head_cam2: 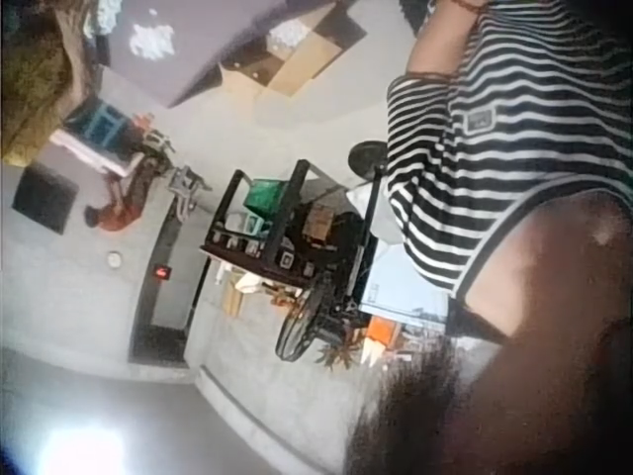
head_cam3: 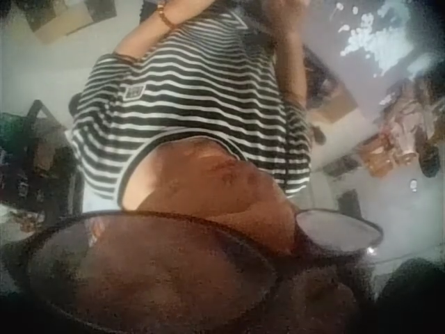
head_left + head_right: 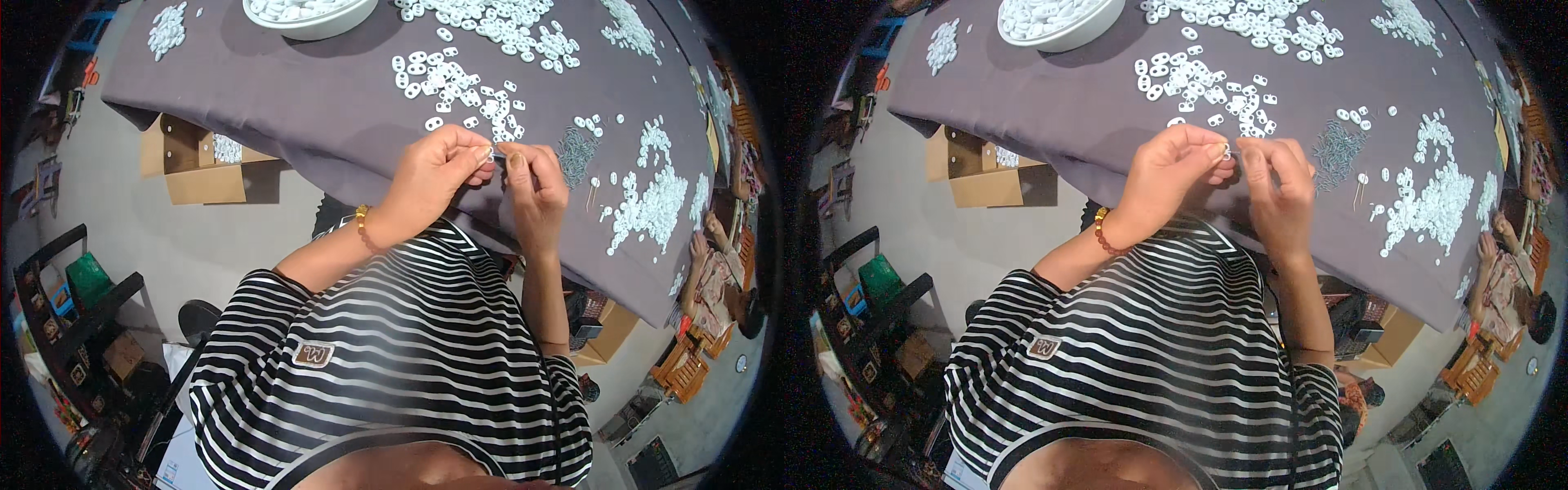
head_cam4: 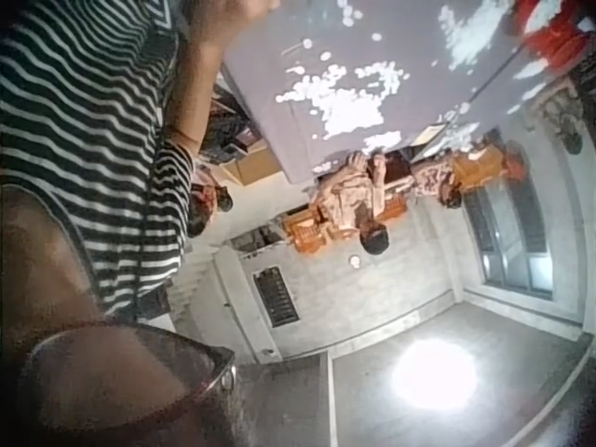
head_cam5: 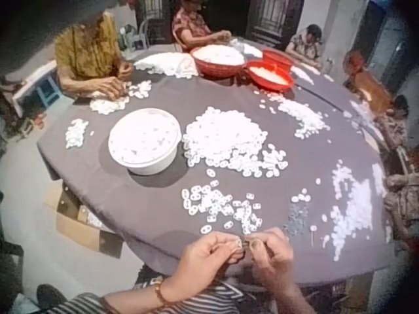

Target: The person assembles plastic components by picking up plastic pieces from the table and inserting metal pins into them by hand.

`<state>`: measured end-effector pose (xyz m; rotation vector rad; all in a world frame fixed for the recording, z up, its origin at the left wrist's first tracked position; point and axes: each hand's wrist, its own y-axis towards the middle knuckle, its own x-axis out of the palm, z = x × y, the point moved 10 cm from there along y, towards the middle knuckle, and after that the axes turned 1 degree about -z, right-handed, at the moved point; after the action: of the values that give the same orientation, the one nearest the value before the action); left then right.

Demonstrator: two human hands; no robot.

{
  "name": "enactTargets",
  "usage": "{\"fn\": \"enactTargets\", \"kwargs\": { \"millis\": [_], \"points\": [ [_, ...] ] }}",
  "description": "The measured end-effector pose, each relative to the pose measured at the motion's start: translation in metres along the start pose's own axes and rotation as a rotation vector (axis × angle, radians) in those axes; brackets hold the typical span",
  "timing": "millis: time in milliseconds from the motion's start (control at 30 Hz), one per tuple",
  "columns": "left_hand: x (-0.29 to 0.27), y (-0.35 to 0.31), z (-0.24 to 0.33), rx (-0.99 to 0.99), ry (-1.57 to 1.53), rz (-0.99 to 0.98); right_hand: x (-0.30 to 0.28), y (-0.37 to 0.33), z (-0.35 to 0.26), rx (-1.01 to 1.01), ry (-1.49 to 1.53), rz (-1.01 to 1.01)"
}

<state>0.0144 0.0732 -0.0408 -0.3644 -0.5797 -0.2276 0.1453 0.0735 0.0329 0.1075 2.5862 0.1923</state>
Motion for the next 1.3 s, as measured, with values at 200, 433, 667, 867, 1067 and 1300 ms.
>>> {"fn": "enactTargets", "kwargs": {
  "millis": [200,433,667,867,1067,1300],
  "points": [
    [0.001,-0.002,0.003,0.011,0.076,-0.001,0.004,-0.003,-0.003,-0.075,-0.056,-0.013],
    [-0.004,-0.004,0.005,0.092,0.248,0.042,0.008,-0.004,-0.010,-0.157,-0.183,-0.043],
    [-0.007,-0.009,0.002,0.046,0.159,0.021,0.013,-0.005,-0.012,-0.126,-0.212,-0.101],
    [-0.044,-0.013,0.040,0.274,0.043,0.131,0.016,0.011,-0.001,0.009,-0.031,-0.038],
    [-0.066,-0.012,0.049,0.272,0.105,0.238,0.040,0.031,-0.028,-0.443,-0.489,-0.010],
    [-0.063,-0.009,0.044,0.253,0.100,0.198,0.058,0.027,-0.028,-0.527,-0.626,-0.158]
  ]
}}
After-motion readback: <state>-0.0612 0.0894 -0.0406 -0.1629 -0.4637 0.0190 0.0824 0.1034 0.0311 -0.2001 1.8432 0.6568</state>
